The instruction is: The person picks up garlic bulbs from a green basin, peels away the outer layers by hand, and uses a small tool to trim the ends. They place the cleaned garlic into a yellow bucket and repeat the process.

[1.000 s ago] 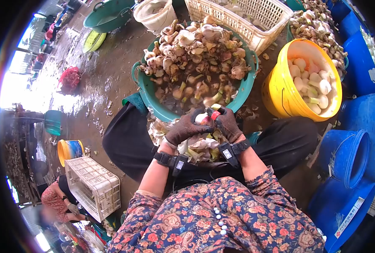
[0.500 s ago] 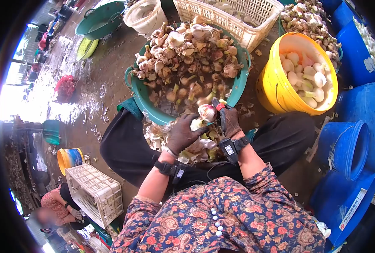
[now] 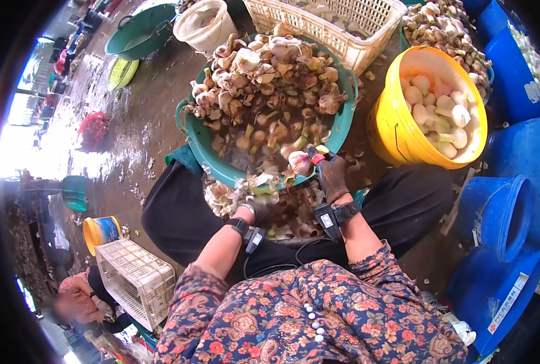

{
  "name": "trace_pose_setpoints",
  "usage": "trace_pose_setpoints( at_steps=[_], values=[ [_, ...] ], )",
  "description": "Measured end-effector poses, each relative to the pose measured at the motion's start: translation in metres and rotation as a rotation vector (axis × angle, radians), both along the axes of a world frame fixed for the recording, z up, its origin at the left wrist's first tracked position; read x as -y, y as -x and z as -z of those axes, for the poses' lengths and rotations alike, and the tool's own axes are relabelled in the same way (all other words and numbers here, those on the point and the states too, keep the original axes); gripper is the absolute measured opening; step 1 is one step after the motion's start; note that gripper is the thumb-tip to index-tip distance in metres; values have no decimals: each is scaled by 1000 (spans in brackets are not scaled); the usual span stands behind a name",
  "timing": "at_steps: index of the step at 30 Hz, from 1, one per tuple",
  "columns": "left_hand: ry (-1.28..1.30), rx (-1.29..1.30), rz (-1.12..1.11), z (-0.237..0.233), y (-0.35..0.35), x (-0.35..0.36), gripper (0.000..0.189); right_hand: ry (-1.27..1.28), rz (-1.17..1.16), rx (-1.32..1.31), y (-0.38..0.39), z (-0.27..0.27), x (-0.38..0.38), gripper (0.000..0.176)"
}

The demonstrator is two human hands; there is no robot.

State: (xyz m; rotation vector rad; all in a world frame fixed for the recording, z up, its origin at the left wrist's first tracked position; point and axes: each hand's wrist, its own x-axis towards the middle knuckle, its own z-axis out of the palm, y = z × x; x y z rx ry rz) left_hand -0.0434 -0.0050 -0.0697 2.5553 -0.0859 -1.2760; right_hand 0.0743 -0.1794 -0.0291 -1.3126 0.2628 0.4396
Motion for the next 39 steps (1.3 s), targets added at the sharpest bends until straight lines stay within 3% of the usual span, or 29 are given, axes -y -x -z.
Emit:
trace_pose_setpoints(
  at_steps=[1,3,5,6,7,10,13,15,19,23,26,27,28,29,31,33,34,35,37,38,39],
  values=[
    [-34,-27,-104,-14,2,0,43,26,-47,42,3,0,-2,22],
    [158,-89,-662,-67,-30,1,44,33,-74,50,6,14,-7,22],
    [649,198,-971,-97,-35,10,43,288,-230,184,8,4,-9,20],
    [556,466,-817,-83,-33,11,48,366,-274,118,8,-1,-7,19],
    [530,490,-739,-87,-33,14,55,363,-277,121,8,-1,-7,19],
    [617,491,-789,-94,-34,26,61,70,-243,40,6,-13,-3,20],
    [795,725,-937,-78,-32,30,61,53,-352,145,15,2,-7,20],
    [639,701,-698,-70,-32,21,60,59,-352,127,18,-1,-8,21],
    [400,913,-582,-89,-28,27,59,224,-353,199,22,-10,-9,24],
    [339,915,-543,-88,-27,24,57,405,-465,278,22,-12,-8,28],
    [435,842,-635,-93,-24,17,55,310,-510,410,22,-13,-3,28],
    [672,660,-798,-92,-23,10,49,312,-511,416,22,-15,-1,28],
    [904,461,-948,-92,-21,5,45,77,-512,178,22,-26,2,27],
    [908,468,-946,-93,-18,1,45,-157,-504,-59,21,-37,4,26],
    [1054,538,-841,-94,-10,0,41,-130,-576,-29,21,-47,9,25],
    [1102,554,-831,-87,-5,9,43,-224,-424,-106,27,-48,4,26],
    [1358,437,-1100,-86,-7,18,43,-73,-376,-49,28,-50,-3,40],
    [1605,288,-1364,-86,-10,26,43,-71,-372,-43,29,-52,-2,40],
    [1079,821,-975,-98,-15,38,44,-169,-413,-437,31,-65,4,55],
    [1044,650,-967,-106,-15,37,48,-293,-420,-432,33,-81,7,63],
    [1004,483,-953,-110,-15,35,53,-398,-416,-440,30,-67,12,58]
  ],
)
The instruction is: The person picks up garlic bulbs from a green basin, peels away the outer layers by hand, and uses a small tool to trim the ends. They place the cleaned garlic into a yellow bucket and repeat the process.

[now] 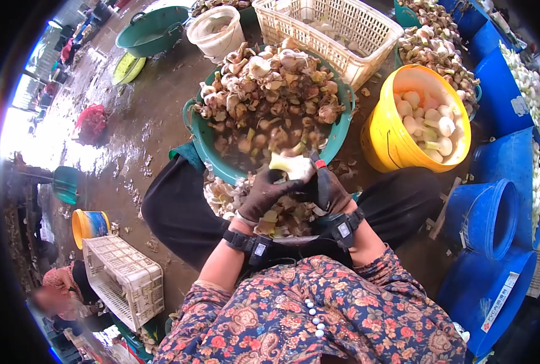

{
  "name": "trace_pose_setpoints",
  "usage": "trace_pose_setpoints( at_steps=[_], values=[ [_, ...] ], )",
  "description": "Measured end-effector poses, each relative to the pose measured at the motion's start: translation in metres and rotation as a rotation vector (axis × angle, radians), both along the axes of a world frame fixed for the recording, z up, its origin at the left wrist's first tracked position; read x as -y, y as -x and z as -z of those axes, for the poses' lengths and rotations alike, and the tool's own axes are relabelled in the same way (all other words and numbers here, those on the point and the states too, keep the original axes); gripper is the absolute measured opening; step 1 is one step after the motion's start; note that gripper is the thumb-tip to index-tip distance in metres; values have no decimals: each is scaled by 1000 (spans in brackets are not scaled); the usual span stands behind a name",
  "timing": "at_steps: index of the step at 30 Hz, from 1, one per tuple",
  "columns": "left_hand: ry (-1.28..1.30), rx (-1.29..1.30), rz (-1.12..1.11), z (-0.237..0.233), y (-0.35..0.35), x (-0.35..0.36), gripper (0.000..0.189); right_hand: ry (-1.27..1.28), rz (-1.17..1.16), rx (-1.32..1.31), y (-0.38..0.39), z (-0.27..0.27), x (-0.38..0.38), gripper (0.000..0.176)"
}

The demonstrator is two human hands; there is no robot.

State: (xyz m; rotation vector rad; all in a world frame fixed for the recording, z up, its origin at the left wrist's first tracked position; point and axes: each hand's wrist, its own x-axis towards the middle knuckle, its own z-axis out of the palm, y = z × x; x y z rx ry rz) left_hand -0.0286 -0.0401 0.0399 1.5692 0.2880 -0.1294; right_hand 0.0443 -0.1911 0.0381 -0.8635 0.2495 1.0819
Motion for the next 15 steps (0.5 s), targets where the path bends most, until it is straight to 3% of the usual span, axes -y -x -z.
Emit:
trace_pose_setpoints(
  at_steps=[1,2,4,5,6,8,10,12,14,15],
  values=[
    [-128,127,-35,14,0,-3,63,15,-13,68,-3,5,4,57],
    [-127,126,-34,5,-1,-1,63,28,-22,131,-5,11,7,55],
    [-386,239,-142,-12,1,1,63,16,-73,142,-11,41,13,49],
    [-447,341,-81,-8,1,0,53,6,-129,157,-13,45,13,44],
    [-448,341,-86,-5,1,-4,53,5,-134,158,-12,48,13,44],
    [-546,24,198,-3,3,-9,41,89,-280,629,-10,39,10,36],
    [-467,49,83,14,3,-12,32,85,-295,554,-10,21,13,39],
    [465,-199,-236,1,1,-13,28,82,-312,476,-6,3,14,44],
    [464,-174,-239,-7,8,-12,31,-242,-118,468,0,-7,10,61],
    [-117,138,-181,0,11,-13,29,-256,-150,446,-3,-6,10,72]
  ],
)
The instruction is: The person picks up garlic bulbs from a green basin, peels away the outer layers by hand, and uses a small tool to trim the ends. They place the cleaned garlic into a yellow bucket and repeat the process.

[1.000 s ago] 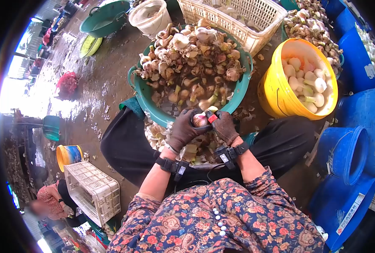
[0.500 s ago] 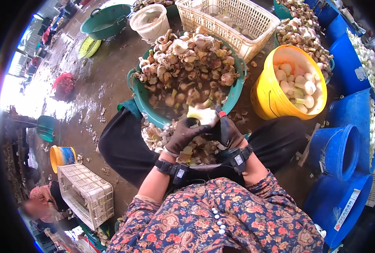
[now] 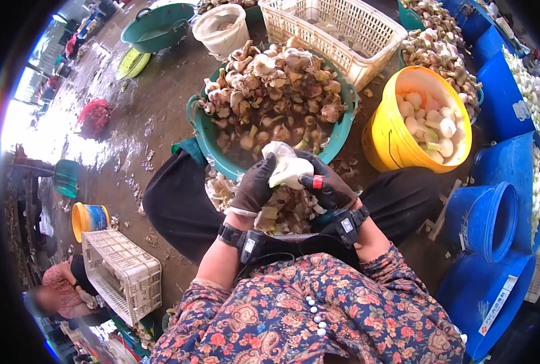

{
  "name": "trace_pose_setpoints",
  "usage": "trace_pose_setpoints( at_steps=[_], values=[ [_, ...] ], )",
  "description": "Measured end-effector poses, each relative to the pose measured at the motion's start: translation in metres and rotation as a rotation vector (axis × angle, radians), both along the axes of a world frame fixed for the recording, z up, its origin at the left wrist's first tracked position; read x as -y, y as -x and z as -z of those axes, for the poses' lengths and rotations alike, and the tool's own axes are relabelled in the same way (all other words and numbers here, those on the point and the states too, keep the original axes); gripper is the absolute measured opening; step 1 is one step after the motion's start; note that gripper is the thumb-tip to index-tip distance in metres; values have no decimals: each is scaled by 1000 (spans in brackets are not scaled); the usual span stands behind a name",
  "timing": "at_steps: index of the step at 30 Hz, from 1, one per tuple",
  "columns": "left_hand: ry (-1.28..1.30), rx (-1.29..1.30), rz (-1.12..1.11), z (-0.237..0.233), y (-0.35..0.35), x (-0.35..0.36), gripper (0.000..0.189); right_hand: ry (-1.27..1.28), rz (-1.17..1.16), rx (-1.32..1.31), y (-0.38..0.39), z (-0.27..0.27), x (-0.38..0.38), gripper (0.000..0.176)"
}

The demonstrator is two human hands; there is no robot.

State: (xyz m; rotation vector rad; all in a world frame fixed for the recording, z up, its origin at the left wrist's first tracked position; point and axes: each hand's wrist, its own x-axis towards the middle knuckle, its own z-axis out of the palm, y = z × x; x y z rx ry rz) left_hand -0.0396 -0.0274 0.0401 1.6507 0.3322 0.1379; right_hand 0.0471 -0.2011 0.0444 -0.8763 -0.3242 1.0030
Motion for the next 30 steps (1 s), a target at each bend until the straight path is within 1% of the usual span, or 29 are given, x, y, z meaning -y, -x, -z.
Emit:
trace_pose_setpoints(
  at_steps=[1,2,3,4,5,6,7,8,9,10,11,12,13,14,15,16,18,19,20,21,22,23,24,25,26,27,28,29,30],
  values=[
    [-611,253,36,4,0,-2,27,-4,-5,5,1,1,-1,72],
    [-776,249,46,8,0,-7,28,79,59,203,6,5,-2,72],
    [-779,249,46,12,2,-9,28,163,128,398,10,9,-3,72],
    [-751,133,78,9,2,-9,34,367,292,1092,8,11,-7,65],
    [-721,17,112,6,1,-10,42,368,297,1091,8,12,-8,65],
    [-722,19,117,7,-2,-11,42,437,321,1181,8,14,-10,57],
    [-107,-121,31,7,-6,-13,38,507,344,1273,9,13,-12,50],
    [509,-251,-57,7,-10,-14,34,490,412,1199,9,9,-15,33],
    [506,-251,-55,6,-9,-15,34,490,416,1200,7,22,-16,33],
    [484,-163,-84,2,-7,-14,30,363,472,622,3,47,-19,29],
    [461,-76,-112,-3,-3,-13,28,221,498,47,-1,42,-23,26],
    [138,61,5,-8,6,-13,29,117,455,-205,-7,36,-13,22],
    [391,-141,-1,-5,13,-17,34,109,436,-177,-9,35,-9,23],
    [360,-216,167,-12,23,-19,33,100,417,-150,-11,33,-5,24],
    [328,-288,333,-20,30,-20,33,55,397,-326,-13,31,-2,25],
    [125,-374,417,-39,28,-17,34,55,401,-327,-11,32,-2,25],
    [78,-424,444,-39,27,-21,34,155,335,-330,0,36,-4,29],
    [31,-470,465,-39,27,-24,34,155,337,-331,2,54,-6,29],
    [96,-483,613,-54,21,-28,33,9,391,-239,3,62,-14,28],
    [126,-527,610,-73,23,-25,35,-113,403,-424,1,68,-8,28],
    [135,-544,626,-88,23,-22,37,-231,420,-613,-2,54,-6,28],
    [141,-562,645,-96,22,-21,39,-296,403,-677,-8,54,-2,30],
    [138,-564,648,-81,21,-22,39,-203,404,-595,-15,56,0,31],
    [-177,-383,550,-54,21,-22,43,-104,400,-512,-17,59,2,31],
    [-485,-193,439,-45,18,-17,48,-102,397,-511,-16,51,0,31],
    [-487,-190,437,-39,13,-13,48,-48,432,-542,-15,43,-5,31],
    [-536,-94,284,-39,4,-2,47,7,467,-577,-12,38,-9,31],
    [-580,0,130,-39,-4,7,47,6,466,-579,-11,52,-13,31],
    [-584,123,143,-29,-11,12,41,104,457,-501,-8,74,-18,30]
  ],
)
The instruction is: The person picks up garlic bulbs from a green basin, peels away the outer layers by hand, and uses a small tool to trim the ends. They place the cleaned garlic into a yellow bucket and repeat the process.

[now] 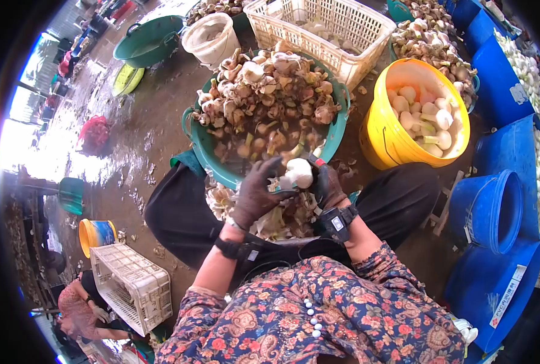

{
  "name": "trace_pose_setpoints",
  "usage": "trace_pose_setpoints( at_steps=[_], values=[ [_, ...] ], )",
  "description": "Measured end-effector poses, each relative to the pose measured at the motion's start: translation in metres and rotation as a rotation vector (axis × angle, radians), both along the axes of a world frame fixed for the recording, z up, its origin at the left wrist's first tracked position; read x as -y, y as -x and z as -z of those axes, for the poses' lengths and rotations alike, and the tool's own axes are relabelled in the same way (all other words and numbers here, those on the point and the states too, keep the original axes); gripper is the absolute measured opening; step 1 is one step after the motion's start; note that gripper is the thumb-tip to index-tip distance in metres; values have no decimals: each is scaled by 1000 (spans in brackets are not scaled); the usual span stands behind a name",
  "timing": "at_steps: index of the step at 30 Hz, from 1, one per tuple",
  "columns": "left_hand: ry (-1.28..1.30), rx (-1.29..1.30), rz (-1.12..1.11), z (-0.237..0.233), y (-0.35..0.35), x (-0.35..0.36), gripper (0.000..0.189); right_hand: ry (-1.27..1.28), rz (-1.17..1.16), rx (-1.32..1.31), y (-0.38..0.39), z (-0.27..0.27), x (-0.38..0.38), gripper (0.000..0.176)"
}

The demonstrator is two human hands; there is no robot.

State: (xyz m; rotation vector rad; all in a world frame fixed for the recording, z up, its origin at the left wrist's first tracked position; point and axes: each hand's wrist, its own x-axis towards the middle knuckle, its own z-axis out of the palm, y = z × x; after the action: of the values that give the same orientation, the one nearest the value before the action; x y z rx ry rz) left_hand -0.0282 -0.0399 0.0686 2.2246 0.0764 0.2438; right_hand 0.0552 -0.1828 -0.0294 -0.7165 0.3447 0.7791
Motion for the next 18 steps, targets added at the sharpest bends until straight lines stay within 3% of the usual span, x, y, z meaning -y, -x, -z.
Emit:
trace_pose_setpoints(
  at_steps=[1,2,3,7,9,10,11,13,14,15,17,18],
  values=[
    [3,111,47,16,-4,5,35,104,-40,51,3,14,-1,28],
    [199,68,-17,21,-4,10,22,166,-36,45,6,12,1,25],
    [198,66,-12,24,-5,8,22,165,-31,43,11,10,2,25],
    [343,3,16,25,4,8,9,358,-241,844,18,4,12,20],
    [567,-176,25,3,12,8,8,482,-289,1392,19,-27,14,18],
    [560,-238,4,-6,15,3,9,333,-296,1132,21,-22,10,19],
    [719,-337,-23,-16,19,3,12,169,-253,842,24,-17,6,20],
    [789,-480,107,-45,32,5,17,-211,-34,285,22,18,-7,23],
    [625,-393,327,-50,32,3,23,-572,-190,-174,11,20,5,29],
    [625,-389,315,-53,31,1,23,-262,56,-405,13,22,0,32],
    [564,-673,333,-57,29,-7,25,-343,-106,-314,8,25,8,31],
    [339,-418,355,-34,33,-13,26,-346,-105,-311,5,26,7,31]
  ],
)
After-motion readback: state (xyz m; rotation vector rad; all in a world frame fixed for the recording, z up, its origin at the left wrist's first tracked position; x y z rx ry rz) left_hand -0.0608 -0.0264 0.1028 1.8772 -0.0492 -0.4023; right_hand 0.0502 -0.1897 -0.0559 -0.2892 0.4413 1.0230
